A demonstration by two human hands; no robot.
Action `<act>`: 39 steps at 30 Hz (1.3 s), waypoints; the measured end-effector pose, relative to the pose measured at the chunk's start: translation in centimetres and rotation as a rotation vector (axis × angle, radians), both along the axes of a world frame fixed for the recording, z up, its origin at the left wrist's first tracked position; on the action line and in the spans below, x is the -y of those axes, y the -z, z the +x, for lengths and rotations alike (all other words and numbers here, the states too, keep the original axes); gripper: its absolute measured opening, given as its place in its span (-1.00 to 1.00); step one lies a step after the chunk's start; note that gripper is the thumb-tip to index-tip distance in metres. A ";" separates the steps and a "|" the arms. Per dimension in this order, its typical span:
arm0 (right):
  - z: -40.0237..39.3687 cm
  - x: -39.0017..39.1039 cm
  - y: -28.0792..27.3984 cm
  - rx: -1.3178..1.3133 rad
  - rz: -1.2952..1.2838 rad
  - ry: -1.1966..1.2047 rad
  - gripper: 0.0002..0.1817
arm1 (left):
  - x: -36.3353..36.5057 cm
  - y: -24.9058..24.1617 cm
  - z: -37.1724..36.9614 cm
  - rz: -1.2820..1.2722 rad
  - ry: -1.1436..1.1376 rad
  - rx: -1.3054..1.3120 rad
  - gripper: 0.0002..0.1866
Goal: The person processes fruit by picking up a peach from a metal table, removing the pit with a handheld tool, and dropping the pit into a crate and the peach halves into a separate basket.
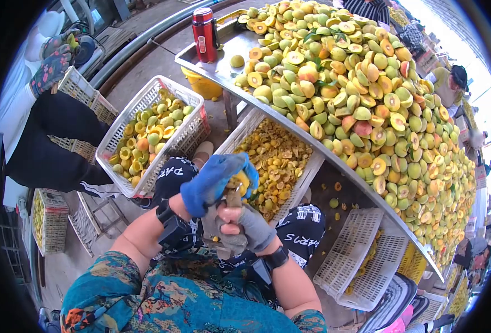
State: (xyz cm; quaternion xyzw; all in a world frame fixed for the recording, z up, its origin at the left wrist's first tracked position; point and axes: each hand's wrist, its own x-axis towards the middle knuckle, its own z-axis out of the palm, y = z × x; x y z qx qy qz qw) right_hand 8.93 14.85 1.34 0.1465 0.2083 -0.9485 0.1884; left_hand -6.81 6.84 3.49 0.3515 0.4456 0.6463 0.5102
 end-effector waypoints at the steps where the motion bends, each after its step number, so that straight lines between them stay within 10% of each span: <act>1: -0.4 0.2 0.0 0.025 0.099 0.059 -0.72 | -0.4 0.9 0.7 -0.029 -0.128 0.147 -0.56; 7: -1.7 -0.8 1.6 -0.100 0.482 0.086 -0.67 | -1.1 5.2 -0.1 -0.235 -0.296 0.473 -0.56; 12: -2.8 -2.0 3.3 -0.294 0.677 0.079 -0.57 | -2.2 8.8 -1.8 0.159 -0.286 1.029 -0.45; 15: -3.3 -2.3 3.4 -0.062 0.232 0.411 -0.47 | -1.8 6.9 -1.8 -0.025 -0.455 0.775 -0.44; 22: -4.9 -1.6 5.4 0.105 0.953 0.665 -0.63 | -1.6 6.0 2.5 -0.162 -0.407 0.513 -0.57; 24: -4.6 -2.2 5.0 0.118 1.069 0.618 -0.62 | -1.2 6.9 2.3 -0.037 -0.414 -0.053 -0.57; 25: -4.5 -2.5 4.2 0.059 0.993 0.538 -0.60 | -1.6 6.3 1.9 -0.223 -0.429 0.481 -0.55; 28: -3.7 -3.0 2.0 0.062 0.828 0.443 -0.60 | -1.2 5.9 0.2 -0.052 -0.379 0.621 -0.54; 31: -4.2 -3.3 2.6 0.168 0.970 0.743 -0.63 | 0.1 3.7 -1.9 -0.249 -0.323 0.431 -0.51; 36: -3.6 -2.4 4.6 0.096 1.128 0.562 -0.58 | 0.7 1.4 -0.2 -0.498 -0.173 -0.160 -0.42; 39: -3.3 -1.3 4.2 0.139 0.689 0.750 -0.65 | 1.0 2.6 0.9 -0.314 -0.332 -0.124 -0.38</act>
